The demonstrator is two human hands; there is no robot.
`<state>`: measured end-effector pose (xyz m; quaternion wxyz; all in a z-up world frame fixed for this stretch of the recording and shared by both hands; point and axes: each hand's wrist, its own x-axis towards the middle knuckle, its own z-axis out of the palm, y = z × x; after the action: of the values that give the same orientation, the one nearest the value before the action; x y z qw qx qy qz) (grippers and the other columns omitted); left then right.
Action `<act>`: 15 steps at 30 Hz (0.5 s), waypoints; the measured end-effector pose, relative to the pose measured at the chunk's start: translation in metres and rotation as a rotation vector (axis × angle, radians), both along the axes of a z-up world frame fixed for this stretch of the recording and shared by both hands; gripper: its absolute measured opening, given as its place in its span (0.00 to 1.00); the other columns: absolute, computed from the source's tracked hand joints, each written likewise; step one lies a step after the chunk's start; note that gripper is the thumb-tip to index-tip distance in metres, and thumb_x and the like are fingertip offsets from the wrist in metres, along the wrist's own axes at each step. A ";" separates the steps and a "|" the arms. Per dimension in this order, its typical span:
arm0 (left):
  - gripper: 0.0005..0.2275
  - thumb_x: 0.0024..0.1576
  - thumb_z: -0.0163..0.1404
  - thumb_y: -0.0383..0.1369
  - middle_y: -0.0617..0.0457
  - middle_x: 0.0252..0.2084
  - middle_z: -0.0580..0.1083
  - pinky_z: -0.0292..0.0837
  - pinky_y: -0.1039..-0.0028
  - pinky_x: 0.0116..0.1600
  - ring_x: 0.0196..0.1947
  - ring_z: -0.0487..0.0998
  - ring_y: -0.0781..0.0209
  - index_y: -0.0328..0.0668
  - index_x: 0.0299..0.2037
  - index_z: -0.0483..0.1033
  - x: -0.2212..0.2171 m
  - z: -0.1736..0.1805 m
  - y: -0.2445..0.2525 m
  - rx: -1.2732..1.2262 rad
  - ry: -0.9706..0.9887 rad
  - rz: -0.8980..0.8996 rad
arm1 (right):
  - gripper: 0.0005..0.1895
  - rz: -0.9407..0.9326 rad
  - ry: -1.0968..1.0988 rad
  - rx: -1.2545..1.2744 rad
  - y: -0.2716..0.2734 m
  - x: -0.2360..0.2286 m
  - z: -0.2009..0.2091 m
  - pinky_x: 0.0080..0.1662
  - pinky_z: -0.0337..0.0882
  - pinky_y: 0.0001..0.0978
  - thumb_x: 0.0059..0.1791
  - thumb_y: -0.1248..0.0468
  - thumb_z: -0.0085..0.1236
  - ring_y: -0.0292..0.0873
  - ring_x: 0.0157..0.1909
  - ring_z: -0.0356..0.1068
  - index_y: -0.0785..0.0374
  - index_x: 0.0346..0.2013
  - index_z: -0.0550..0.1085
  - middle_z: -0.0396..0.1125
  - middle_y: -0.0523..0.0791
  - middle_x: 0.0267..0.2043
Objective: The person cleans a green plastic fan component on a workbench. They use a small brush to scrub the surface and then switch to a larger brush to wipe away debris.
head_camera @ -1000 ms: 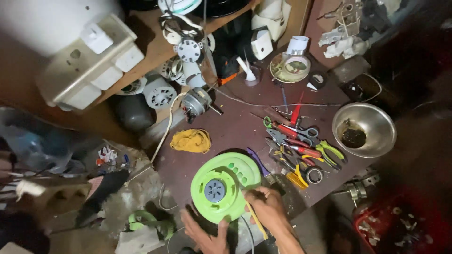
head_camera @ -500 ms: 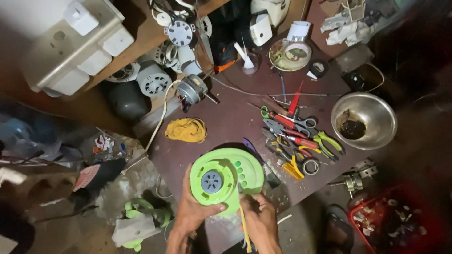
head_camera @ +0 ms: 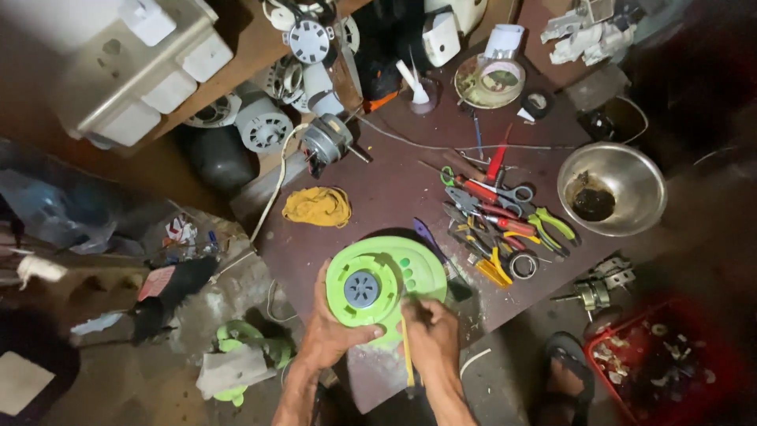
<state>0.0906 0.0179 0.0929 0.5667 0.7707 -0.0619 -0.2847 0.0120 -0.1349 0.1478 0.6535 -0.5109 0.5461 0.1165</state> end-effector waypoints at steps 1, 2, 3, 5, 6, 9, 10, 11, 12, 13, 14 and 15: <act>0.64 0.27 0.70 0.41 0.46 0.65 0.65 0.58 0.50 0.70 0.67 0.65 0.50 0.50 0.73 0.35 -0.001 0.000 0.002 0.002 -0.003 -0.001 | 0.16 -0.001 -0.003 0.002 0.002 -0.005 0.000 0.30 0.75 0.35 0.54 0.55 0.52 0.47 0.29 0.76 0.60 0.51 0.75 0.77 0.52 0.41; 0.64 0.26 0.70 0.43 0.47 0.66 0.64 0.58 0.51 0.70 0.68 0.64 0.51 0.50 0.73 0.35 -0.002 0.000 0.004 0.009 -0.015 -0.012 | 0.16 0.041 0.033 -0.004 0.004 -0.009 0.001 0.28 0.71 0.33 0.54 0.53 0.51 0.45 0.28 0.76 0.57 0.50 0.76 0.77 0.50 0.40; 0.64 0.26 0.70 0.45 0.47 0.67 0.64 0.58 0.51 0.70 0.68 0.64 0.51 0.50 0.73 0.35 -0.001 0.000 0.002 0.007 -0.031 -0.022 | 0.16 0.083 0.066 -0.021 0.002 -0.012 0.002 0.25 0.67 0.30 0.53 0.52 0.50 0.44 0.27 0.76 0.55 0.49 0.76 0.77 0.48 0.40; 0.64 0.26 0.70 0.43 0.46 0.66 0.65 0.58 0.50 0.70 0.68 0.65 0.50 0.49 0.73 0.35 0.001 -0.002 0.000 -0.028 -0.011 -0.008 | 0.15 0.049 0.036 0.000 -0.004 -0.007 -0.001 0.26 0.70 0.30 0.53 0.55 0.51 0.44 0.29 0.75 0.56 0.51 0.76 0.77 0.50 0.40; 0.65 0.26 0.71 0.42 0.45 0.65 0.65 0.59 0.48 0.70 0.67 0.66 0.50 0.49 0.73 0.35 0.001 -0.003 0.000 -0.056 0.015 0.005 | 0.15 0.015 0.013 0.029 -0.005 -0.005 -0.003 0.28 0.74 0.31 0.54 0.58 0.53 0.45 0.31 0.74 0.57 0.53 0.76 0.77 0.52 0.40; 0.63 0.28 0.71 0.41 0.46 0.66 0.64 0.57 0.50 0.70 0.68 0.64 0.50 0.49 0.73 0.35 0.001 -0.007 -0.001 -0.117 -0.013 -0.005 | 0.16 -0.005 -0.010 -0.014 -0.005 0.004 0.002 0.29 0.73 0.34 0.53 0.55 0.54 0.45 0.30 0.75 0.63 0.46 0.77 0.77 0.51 0.37; 0.63 0.28 0.71 0.41 0.46 0.66 0.64 0.57 0.50 0.70 0.68 0.64 0.50 0.49 0.73 0.35 0.000 -0.004 0.002 -0.115 -0.015 -0.006 | 0.16 -0.005 -0.012 -0.012 -0.002 -0.002 0.001 0.29 0.73 0.34 0.53 0.55 0.54 0.45 0.30 0.75 0.63 0.46 0.77 0.77 0.51 0.37; 0.64 0.26 0.71 0.42 0.46 0.67 0.63 0.56 0.49 0.71 0.68 0.64 0.50 0.51 0.73 0.34 0.000 -0.002 0.002 -0.052 0.007 -0.002 | 0.13 -0.042 -0.002 0.014 -0.002 -0.006 0.000 0.30 0.75 0.36 0.51 0.59 0.55 0.46 0.30 0.74 0.64 0.45 0.79 0.77 0.53 0.35; 0.66 0.25 0.71 0.43 0.46 0.68 0.63 0.56 0.48 0.71 0.69 0.63 0.50 0.53 0.74 0.34 0.000 0.000 0.002 0.011 0.029 0.002 | 0.11 -0.078 0.008 0.040 -0.002 -0.011 -0.002 0.31 0.77 0.37 0.50 0.64 0.56 0.48 0.30 0.73 0.64 0.43 0.80 0.76 0.54 0.33; 0.66 0.25 0.71 0.43 0.46 0.68 0.63 0.56 0.48 0.71 0.69 0.63 0.50 0.53 0.74 0.34 0.001 -0.001 0.001 0.012 0.033 0.003 | 0.11 -0.077 0.012 0.040 -0.005 -0.007 0.005 0.31 0.77 0.37 0.50 0.64 0.56 0.48 0.30 0.73 0.64 0.43 0.80 0.76 0.54 0.33; 0.65 0.26 0.71 0.42 0.47 0.68 0.64 0.57 0.51 0.70 0.69 0.64 0.52 0.53 0.74 0.35 0.001 -0.002 0.000 -0.001 0.022 0.007 | 0.12 -0.029 0.032 0.017 -0.008 -0.002 0.011 0.31 0.73 0.36 0.51 0.60 0.54 0.46 0.28 0.73 0.62 0.45 0.79 0.77 0.51 0.35; 0.63 0.27 0.71 0.41 0.48 0.67 0.64 0.59 0.54 0.70 0.68 0.64 0.53 0.53 0.74 0.36 0.000 -0.002 0.002 -0.008 0.014 0.011 | 0.13 0.019 0.056 0.000 -0.009 0.001 0.018 0.31 0.69 0.35 0.52 0.57 0.53 0.44 0.25 0.72 0.59 0.46 0.78 0.78 0.49 0.36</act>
<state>0.0904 0.0194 0.0911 0.5719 0.7667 -0.0551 -0.2866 0.0127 -0.1435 0.1657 0.6370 -0.5125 0.5593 0.1370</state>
